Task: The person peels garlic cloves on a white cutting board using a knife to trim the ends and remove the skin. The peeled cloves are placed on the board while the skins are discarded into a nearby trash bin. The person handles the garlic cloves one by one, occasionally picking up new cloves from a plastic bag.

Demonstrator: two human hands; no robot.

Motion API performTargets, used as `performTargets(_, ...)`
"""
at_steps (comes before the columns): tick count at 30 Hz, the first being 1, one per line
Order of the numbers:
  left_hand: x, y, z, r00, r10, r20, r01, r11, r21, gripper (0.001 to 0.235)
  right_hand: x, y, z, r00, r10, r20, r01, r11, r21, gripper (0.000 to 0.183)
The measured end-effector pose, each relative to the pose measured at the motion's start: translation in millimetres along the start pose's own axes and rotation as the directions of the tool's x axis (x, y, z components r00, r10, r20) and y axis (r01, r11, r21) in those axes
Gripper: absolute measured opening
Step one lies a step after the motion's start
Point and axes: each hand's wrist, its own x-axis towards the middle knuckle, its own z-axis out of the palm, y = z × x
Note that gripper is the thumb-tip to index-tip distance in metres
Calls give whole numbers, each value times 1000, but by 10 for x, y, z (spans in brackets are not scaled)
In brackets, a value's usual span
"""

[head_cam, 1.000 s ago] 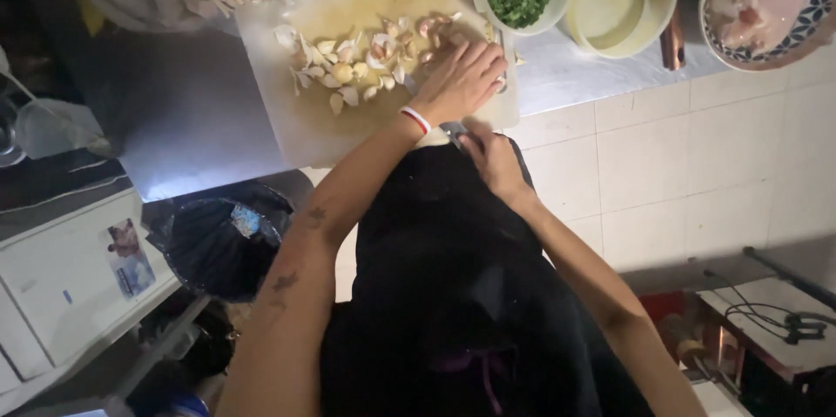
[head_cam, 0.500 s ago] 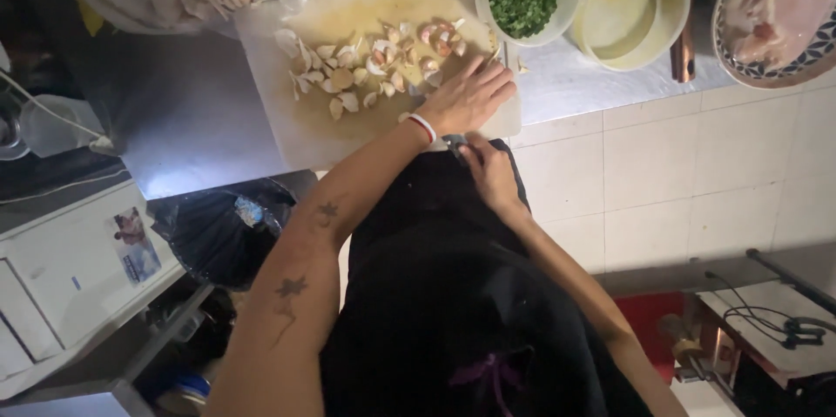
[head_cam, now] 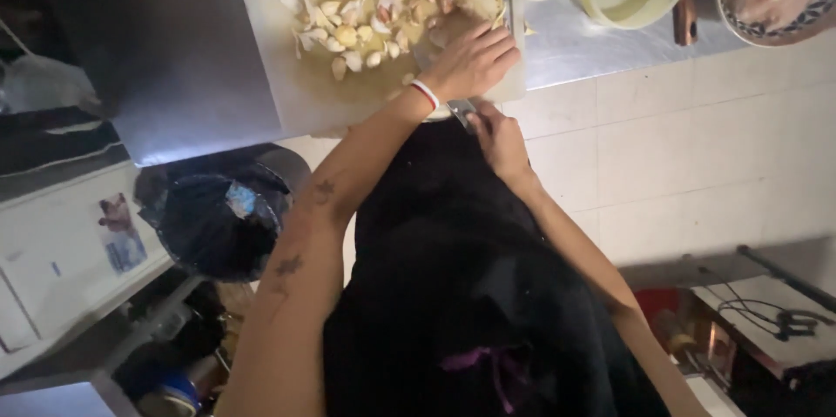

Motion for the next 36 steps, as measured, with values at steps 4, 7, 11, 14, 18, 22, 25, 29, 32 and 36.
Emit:
performTargets(4,-8,-11,212,993,38,110,-33,998,-46,13,-12,18,-15,999,-14,-40,15,1000,24,25)
performTargets(7,-37,-89,372,984,17,180,5,992,-126,14,43,13,-14,999,0,-42,0,1000,15,31)
performTargets(11,-204,-174,605,989,43,141,-24,990,-136,6,119,-20,-6,997,67,-29,-67,998,-10,29)
performTargets(14,-178,-105,382,991,68,114,-48,985,-168,15,89,76,34,990,144,4,-143,987,-75,29)
performTargets(18,-152,-89,425,977,31,210,18,974,-226,22,131,99,-2,982,188,34,-184,977,-110,30)
performTargets(22,-178,-136,486,967,17,253,40,975,-219,28,153,-270,-147,983,180,31,-174,976,-131,31)
performTargets(25,-233,-114,573,982,2,189,33,983,-179,27,130,-297,-166,979,201,33,-188,956,-226,29)
performTargets(29,-169,-151,488,987,-2,163,36,978,-203,24,169,-222,-186,967,250,41,-230,935,-269,29)
performTargets(32,-142,-150,386,992,-10,129,29,988,-151,19,146,-311,-232,973,225,42,-205,939,-277,26)
performTargets(36,-326,-234,819,987,-133,95,144,981,-129,13,113,-311,-192,964,262,33,-240,920,-308,29)
